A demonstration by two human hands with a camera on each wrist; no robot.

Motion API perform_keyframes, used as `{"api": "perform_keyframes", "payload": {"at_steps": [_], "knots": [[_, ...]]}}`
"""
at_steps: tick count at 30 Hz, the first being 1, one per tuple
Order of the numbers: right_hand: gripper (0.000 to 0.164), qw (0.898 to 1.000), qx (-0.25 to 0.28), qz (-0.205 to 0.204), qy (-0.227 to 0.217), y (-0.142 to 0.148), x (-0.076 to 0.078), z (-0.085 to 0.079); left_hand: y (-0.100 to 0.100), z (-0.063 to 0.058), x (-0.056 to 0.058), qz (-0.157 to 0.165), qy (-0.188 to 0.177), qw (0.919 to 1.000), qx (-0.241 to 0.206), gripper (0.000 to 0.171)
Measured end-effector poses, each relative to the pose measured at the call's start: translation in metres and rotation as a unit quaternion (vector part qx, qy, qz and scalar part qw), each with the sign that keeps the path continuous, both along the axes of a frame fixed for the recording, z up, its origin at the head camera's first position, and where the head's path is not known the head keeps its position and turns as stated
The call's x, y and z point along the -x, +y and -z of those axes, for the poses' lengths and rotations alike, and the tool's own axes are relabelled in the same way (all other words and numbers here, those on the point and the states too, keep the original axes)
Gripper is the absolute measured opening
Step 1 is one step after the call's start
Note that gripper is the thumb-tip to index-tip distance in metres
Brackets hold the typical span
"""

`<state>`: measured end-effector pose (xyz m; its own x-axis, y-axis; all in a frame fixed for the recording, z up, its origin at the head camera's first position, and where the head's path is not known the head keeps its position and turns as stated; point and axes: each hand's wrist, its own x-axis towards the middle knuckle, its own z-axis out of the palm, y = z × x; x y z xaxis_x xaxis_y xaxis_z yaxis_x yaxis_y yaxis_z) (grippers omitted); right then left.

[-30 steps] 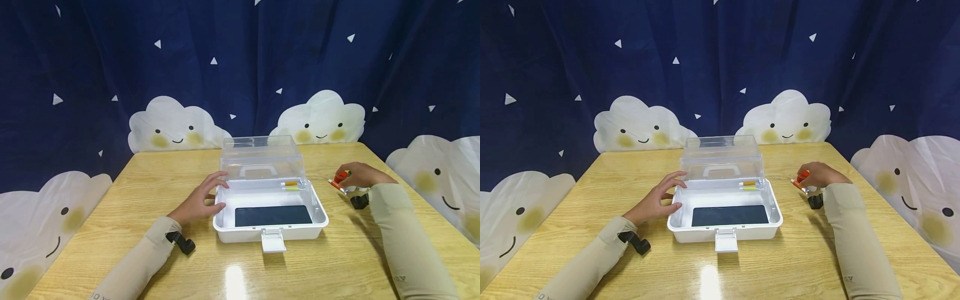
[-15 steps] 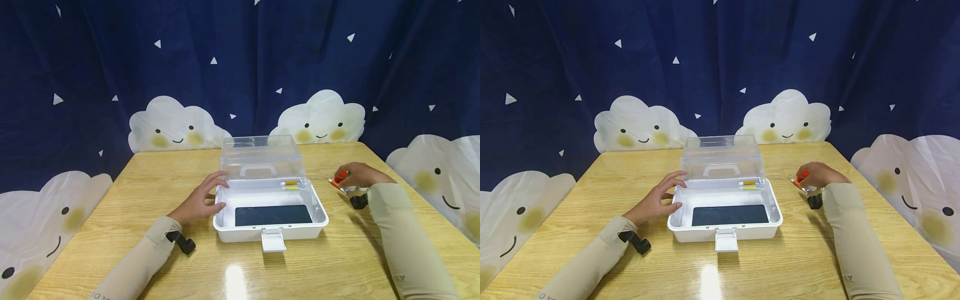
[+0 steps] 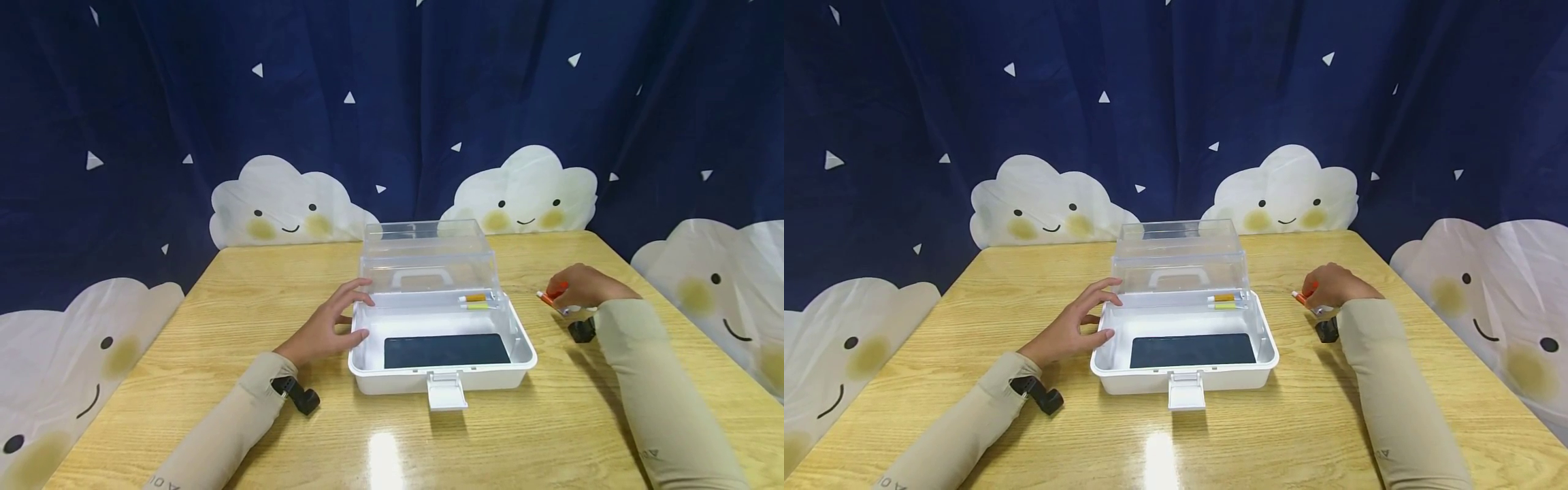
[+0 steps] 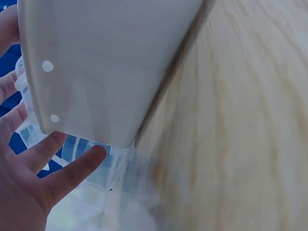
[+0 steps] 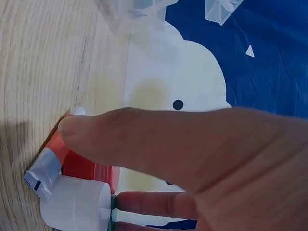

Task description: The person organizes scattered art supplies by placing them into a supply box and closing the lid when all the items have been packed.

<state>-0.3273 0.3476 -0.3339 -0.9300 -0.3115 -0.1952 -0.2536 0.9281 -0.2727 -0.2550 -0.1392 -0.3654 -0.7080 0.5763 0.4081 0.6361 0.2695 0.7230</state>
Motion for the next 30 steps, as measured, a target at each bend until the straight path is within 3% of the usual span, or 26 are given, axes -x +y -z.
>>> {"api": "perform_keyframes", "payload": {"at_steps": [9, 18, 30], "knots": [[0.005, 0.998, -0.05, -0.01, 0.029, -0.007, -0.001, 0.0, 0.0, 0.002, 0.0, 0.001, 0.002, 1.0, 0.001, 0.039], [0.009, 0.996, -0.08, 0.01, 0.035, -0.01, -0.001, 0.002, 0.001, -0.001, -0.001, -0.004, 0.003, 1.0, 0.004, 0.039], [0.007, 0.995, -0.076, 0.039, 0.045, -0.012, -0.001, 0.007, 0.001, -0.002, -0.002, -0.003, 0.003, 1.0, 0.004, 0.039]]}}
